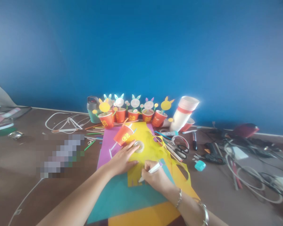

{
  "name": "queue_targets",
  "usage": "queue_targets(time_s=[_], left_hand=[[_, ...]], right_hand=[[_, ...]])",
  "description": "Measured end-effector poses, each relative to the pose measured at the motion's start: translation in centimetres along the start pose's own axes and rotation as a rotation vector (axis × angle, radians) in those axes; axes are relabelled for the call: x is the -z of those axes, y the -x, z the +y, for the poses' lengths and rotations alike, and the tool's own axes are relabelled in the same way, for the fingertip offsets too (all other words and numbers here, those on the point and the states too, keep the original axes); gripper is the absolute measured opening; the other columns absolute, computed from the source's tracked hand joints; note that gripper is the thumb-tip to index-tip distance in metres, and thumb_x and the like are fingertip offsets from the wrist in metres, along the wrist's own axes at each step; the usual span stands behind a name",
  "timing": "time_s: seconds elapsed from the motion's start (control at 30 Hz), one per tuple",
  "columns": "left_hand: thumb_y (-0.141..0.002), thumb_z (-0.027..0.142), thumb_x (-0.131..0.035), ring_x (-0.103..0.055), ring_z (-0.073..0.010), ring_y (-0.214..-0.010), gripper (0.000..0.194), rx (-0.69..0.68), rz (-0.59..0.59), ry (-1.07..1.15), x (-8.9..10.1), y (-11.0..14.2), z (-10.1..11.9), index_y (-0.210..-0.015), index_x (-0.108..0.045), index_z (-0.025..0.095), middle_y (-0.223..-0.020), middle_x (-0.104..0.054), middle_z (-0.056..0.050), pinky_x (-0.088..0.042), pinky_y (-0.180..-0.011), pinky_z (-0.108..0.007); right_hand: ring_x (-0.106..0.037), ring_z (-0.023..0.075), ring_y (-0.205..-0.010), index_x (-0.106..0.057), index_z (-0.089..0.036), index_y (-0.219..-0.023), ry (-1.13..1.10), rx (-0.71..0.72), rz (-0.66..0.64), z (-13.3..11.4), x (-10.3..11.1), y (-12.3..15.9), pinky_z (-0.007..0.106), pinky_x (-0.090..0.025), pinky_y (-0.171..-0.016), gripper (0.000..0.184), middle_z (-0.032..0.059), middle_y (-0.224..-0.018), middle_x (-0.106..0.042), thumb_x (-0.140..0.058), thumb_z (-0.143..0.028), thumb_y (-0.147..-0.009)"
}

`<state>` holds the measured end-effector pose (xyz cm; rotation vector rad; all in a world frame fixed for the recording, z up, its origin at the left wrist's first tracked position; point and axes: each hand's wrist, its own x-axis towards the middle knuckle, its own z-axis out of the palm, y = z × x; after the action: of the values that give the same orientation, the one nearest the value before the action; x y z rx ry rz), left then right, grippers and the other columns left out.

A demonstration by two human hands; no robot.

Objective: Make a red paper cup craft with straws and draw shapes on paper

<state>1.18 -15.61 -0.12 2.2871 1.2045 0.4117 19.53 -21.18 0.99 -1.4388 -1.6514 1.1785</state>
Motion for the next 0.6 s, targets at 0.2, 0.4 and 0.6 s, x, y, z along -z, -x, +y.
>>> queue_targets(time_s=[0.2, 0.4, 0.6], left_hand=[[-0.086, 0.038, -0.056, -0.022, -0.0280, -0.142, 0.066, -0.002, -0.003, -0.007, 0.10, -0.06, 0.14, -0.145, -0.028, 0.028, -0.157, -0.019, -0.006, -0.026, -0.113, -0.047], [-0.090, 0.044, -0.048, -0.020, -0.0275, -0.142, 0.063, -0.035, 0.005, 0.004, 0.12, -0.17, -0.06, -0.147, -0.025, 0.027, -0.156, -0.020, -0.006, -0.024, -0.114, -0.046], [-0.090, 0.033, -0.046, -0.035, -0.0261, -0.135, 0.062, 0.021, 0.153, 0.026, -0.28, -0.68, 0.36, -0.146, -0.023, 0.021, -0.146, -0.039, -0.011, -0.030, -0.111, -0.043]], right_hand=[[-0.036, 0.0070, -0.038, -0.032, -0.023, -0.052, -0.075, -0.044, -0.049, -0.02, 0.17, 0.02, 0.019, -0.026, -0.039, 0.021, -0.0089, -0.039, -0.038, -0.049, -0.020, -0.064], [-0.035, 0.0067, -0.038, -0.033, -0.023, -0.052, -0.092, -0.029, -0.032, 0.01, 0.19, -0.05, 0.019, -0.026, -0.039, 0.022, -0.0088, -0.039, -0.039, -0.051, -0.019, -0.064], [-0.042, 0.0084, -0.038, -0.038, -0.022, -0.056, -0.284, -0.049, 0.003, 0.25, 0.61, -0.23, 0.021, -0.028, -0.041, 0.028, -0.0075, -0.041, -0.042, -0.054, -0.035, -0.075]])
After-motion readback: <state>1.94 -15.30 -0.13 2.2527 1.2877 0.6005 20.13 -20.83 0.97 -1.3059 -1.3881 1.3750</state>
